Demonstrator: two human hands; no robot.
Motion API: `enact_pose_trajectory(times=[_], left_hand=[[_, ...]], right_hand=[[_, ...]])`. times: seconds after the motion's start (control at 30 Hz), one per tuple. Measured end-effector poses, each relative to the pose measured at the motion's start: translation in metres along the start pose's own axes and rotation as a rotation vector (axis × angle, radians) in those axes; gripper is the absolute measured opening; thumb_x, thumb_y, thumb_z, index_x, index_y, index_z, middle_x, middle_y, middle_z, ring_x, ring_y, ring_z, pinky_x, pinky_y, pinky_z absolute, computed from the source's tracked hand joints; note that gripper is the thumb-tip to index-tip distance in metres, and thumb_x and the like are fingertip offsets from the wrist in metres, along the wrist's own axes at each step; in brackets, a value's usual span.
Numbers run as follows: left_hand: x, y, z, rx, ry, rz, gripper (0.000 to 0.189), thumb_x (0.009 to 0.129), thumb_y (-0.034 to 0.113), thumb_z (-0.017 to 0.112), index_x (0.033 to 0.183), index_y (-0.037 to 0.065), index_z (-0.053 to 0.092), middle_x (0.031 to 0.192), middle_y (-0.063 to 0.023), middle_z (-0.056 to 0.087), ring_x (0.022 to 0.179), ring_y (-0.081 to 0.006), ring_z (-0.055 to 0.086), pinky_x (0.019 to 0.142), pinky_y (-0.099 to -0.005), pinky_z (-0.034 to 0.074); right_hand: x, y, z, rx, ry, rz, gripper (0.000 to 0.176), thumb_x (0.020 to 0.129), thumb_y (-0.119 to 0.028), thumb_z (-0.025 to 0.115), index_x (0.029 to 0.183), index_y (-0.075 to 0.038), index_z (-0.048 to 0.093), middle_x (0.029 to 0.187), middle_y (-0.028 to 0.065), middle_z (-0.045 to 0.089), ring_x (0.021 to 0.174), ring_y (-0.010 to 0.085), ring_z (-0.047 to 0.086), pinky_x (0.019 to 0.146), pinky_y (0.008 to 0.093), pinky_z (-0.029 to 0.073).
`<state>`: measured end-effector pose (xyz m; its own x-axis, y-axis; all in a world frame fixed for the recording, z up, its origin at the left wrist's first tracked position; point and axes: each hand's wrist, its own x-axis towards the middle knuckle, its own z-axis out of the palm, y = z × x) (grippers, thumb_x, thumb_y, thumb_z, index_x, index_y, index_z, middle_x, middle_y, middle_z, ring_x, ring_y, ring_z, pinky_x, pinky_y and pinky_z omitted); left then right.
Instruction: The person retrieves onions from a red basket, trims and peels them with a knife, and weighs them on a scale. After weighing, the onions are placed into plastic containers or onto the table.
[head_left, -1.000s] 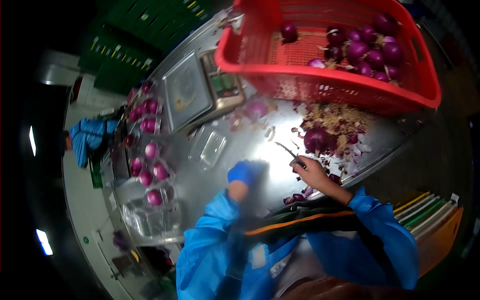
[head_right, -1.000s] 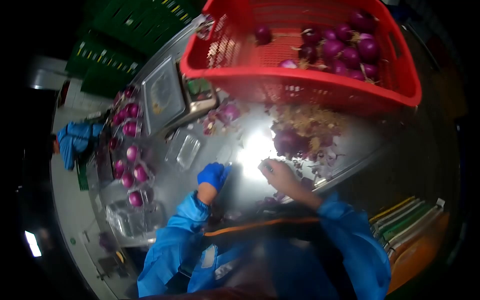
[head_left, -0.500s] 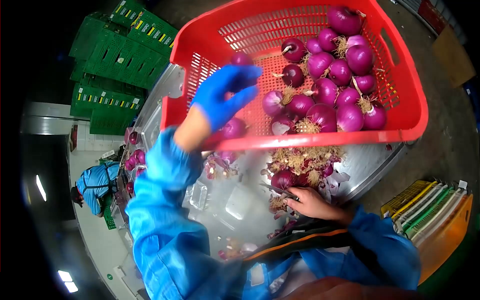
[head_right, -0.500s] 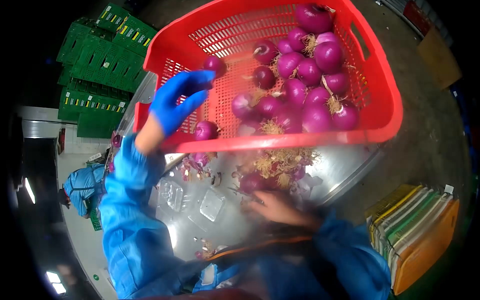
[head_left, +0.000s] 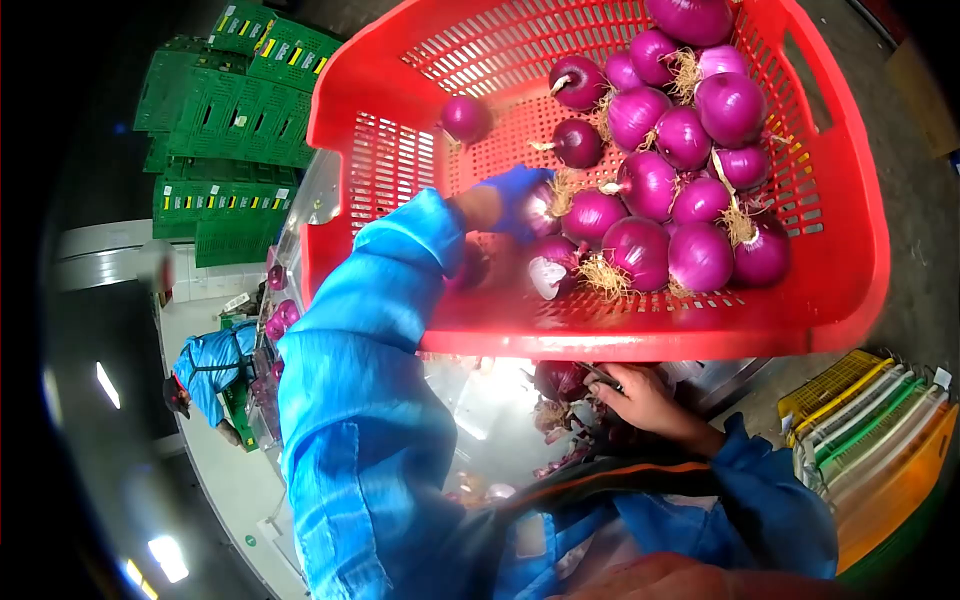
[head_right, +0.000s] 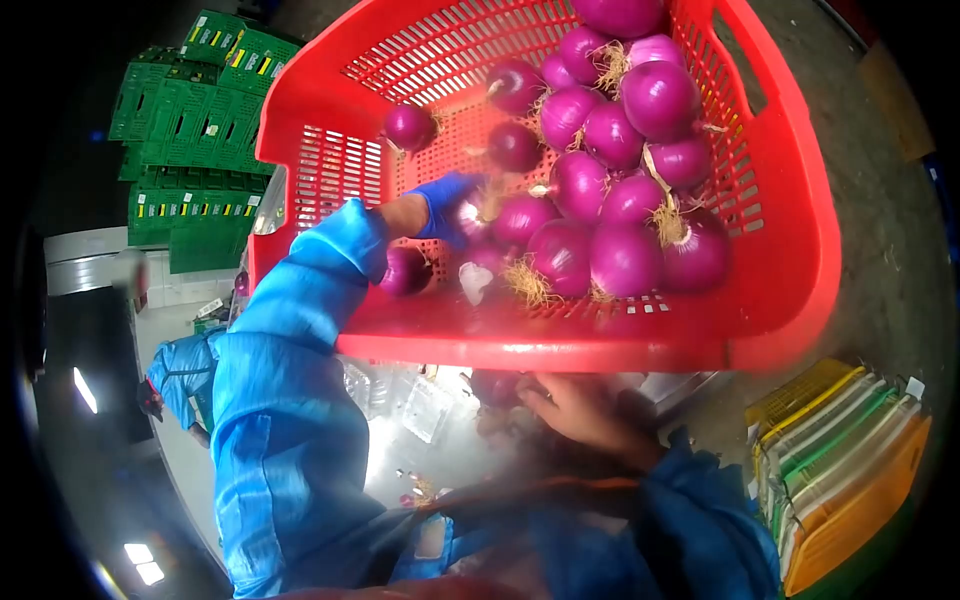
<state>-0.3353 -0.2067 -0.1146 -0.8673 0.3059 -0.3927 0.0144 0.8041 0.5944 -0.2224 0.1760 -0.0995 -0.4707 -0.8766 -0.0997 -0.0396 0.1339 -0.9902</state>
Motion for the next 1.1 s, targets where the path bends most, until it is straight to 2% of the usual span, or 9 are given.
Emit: enact_pose_trajectory(times=[0.07,0.17,0.33,0.5,0.63,0.73,0.87,1.07,1.1], left_hand=[[-0.010,0.047,-0.024,0.164,-0.014,0.006,0.059,0.067,0.030,0.083,0.115,0.003,0.062,0.103,-0.0183,0.069,0.097,-0.0329,0.068,0.084,-0.0408,0.055],[-0.026,0.077,-0.066,0.231,0.021,-0.061,0.073,0.068,0.014,0.084,0.133,0.011,0.050,0.115,-0.0102,0.063,0.105,-0.0166,0.062,0.088,-0.0340,0.052],[-0.123,0.179,-0.108,-0.560,0.530,-0.086,0.083,0.071,0.016,0.088,0.139,0.005,0.042,0.129,-0.0096,0.054,0.117,-0.0235,0.056,0.098,-0.0376,0.049],[-0.209,0.255,-0.058,-0.930,0.588,0.114,0.089,0.067,0.013,0.086,0.142,0.003,0.039,0.128,-0.0099,0.054,0.116,-0.0224,0.056,0.101,-0.0374,0.045],[-0.239,0.264,0.018,-0.951,0.639,0.170,0.091,0.066,0.012,0.088,0.142,0.004,0.038,0.131,-0.0087,0.052,0.121,-0.0211,0.051,0.104,-0.0376,0.042],[-0.259,0.275,0.058,-0.905,0.663,0.033,0.086,0.070,0.017,0.086,0.142,0.005,0.040,0.132,-0.0093,0.049,0.125,-0.0219,0.047,0.105,-0.0385,0.040],[-0.277,0.276,0.095,-0.918,0.684,0.004,0.084,0.072,0.021,0.086,0.141,0.005,0.041,0.132,-0.0088,0.049,0.126,-0.0213,0.045,0.106,-0.0381,0.038],[-0.303,0.275,0.120,-1.107,0.623,-0.201,0.088,0.070,0.015,0.082,0.145,0.004,0.036,0.133,-0.0095,0.052,0.122,-0.0220,0.052,0.104,-0.0366,0.042],[-0.307,0.272,0.125,-1.128,0.604,-0.098,0.088,0.071,0.016,0.082,0.144,0.003,0.036,0.133,-0.0100,0.052,0.123,-0.0222,0.052,0.105,-0.0369,0.041]], right_hand=[[-0.002,-0.007,-0.001,0.017,0.000,0.019,0.026,0.093,-0.012,0.060,0.116,0.000,0.060,0.099,0.0151,0.069,0.093,0.0300,0.067,0.083,0.0376,0.051],[-0.008,-0.020,-0.002,0.063,0.056,0.072,0.023,0.091,-0.021,0.066,0.105,-0.003,0.066,0.090,0.0166,0.068,0.083,0.0320,0.067,0.073,0.0406,0.051],[-0.013,-0.043,-0.002,0.009,0.237,-0.119,0.022,0.094,-0.022,0.063,0.105,-0.004,0.068,0.090,0.0155,0.066,0.078,0.0296,0.066,0.070,0.0381,0.051],[0.003,-0.120,-0.015,-0.211,0.470,-0.517,0.024,0.086,-0.010,0.067,0.109,-0.004,0.067,0.090,0.0144,0.062,0.080,0.0334,0.064,0.070,0.0402,0.050],[0.001,-0.165,-0.010,-0.553,0.483,-0.646,0.040,0.072,0.004,0.066,0.111,-0.003,0.066,0.083,0.0141,0.059,0.074,0.0338,0.060,0.065,0.0407,0.047],[-0.007,-0.171,0.002,-0.731,0.417,-0.653,0.045,0.066,0.004,0.067,0.111,-0.003,0.065,0.084,0.0124,0.059,0.076,0.0310,0.061,0.065,0.0402,0.049],[-0.011,-0.159,0.024,-0.876,0.402,-0.741,0.032,0.069,-0.002,0.069,0.101,-0.005,0.067,0.075,0.0062,0.057,0.067,0.0198,0.062,0.056,0.0312,0.051],[-0.008,-0.104,0.036,-0.932,0.435,-0.671,0.030,0.077,-0.006,0.065,0.107,-0.007,0.067,0.080,0.0063,0.063,0.067,0.0195,0.064,0.057,0.0316,0.053],[-0.009,-0.087,0.035,-0.949,0.463,-0.630,0.031,0.077,-0.006,0.065,0.108,-0.007,0.067,0.081,0.0069,0.064,0.067,0.0199,0.064,0.058,0.0321,0.053]])
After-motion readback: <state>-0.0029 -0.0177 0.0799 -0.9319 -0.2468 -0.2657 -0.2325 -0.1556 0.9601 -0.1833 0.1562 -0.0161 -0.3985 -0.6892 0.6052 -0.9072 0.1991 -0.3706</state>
